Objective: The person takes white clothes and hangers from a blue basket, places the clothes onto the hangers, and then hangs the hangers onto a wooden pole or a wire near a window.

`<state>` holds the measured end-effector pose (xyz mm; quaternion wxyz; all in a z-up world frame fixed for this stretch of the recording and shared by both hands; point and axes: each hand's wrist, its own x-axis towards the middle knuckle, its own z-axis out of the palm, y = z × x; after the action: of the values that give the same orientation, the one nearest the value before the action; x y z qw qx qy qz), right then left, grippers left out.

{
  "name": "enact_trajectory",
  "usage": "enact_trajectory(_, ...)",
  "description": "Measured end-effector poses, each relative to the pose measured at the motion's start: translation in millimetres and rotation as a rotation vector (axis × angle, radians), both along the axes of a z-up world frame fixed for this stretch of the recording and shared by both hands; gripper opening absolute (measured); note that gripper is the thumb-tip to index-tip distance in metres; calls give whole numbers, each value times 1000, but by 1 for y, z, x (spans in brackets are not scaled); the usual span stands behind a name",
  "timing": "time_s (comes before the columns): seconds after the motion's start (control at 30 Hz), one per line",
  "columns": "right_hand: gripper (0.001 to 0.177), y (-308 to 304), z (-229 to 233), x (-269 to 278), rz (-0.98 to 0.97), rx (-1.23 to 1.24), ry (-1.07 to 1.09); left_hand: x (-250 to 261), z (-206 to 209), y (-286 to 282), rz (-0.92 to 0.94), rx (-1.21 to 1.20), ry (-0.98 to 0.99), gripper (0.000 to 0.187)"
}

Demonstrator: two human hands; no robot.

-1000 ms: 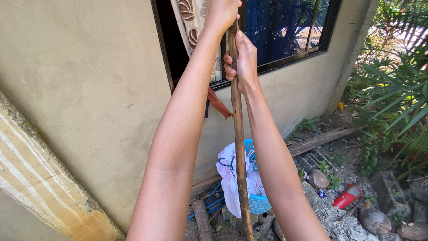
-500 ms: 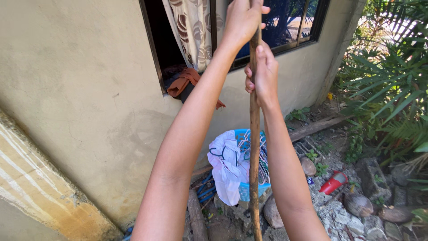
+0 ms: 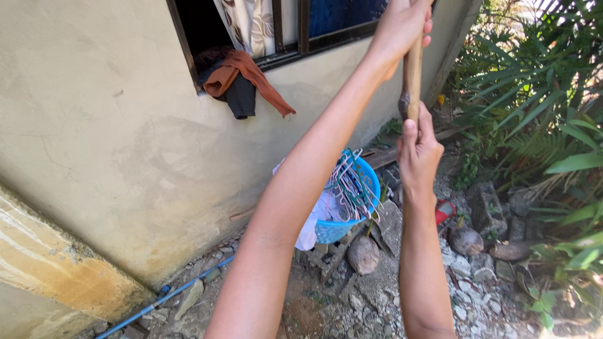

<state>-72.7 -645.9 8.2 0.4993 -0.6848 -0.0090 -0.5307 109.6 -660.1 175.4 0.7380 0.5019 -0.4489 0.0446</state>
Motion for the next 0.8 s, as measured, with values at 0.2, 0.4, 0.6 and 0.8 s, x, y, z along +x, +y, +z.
enact_trajectory(0.2, 43, -43, -67, -45, -93, -53, 88, -69, -65, -12, -119, -79, 177, 36)
enact_trajectory(0.4, 48, -86, -212, -96, -221, -46, 340, -63, -105, -9, -163, -61, 348, 30)
enact_trajectory(0.6, 50, -112, -381, -180, -359, -113, 651, -31, -147, 7, -130, -114, 597, 36)
enact_trajectory(0.8, 55, -80, -394, -205, -336, -165, 1094, -90, -271, 32, -17, -127, 906, 57)
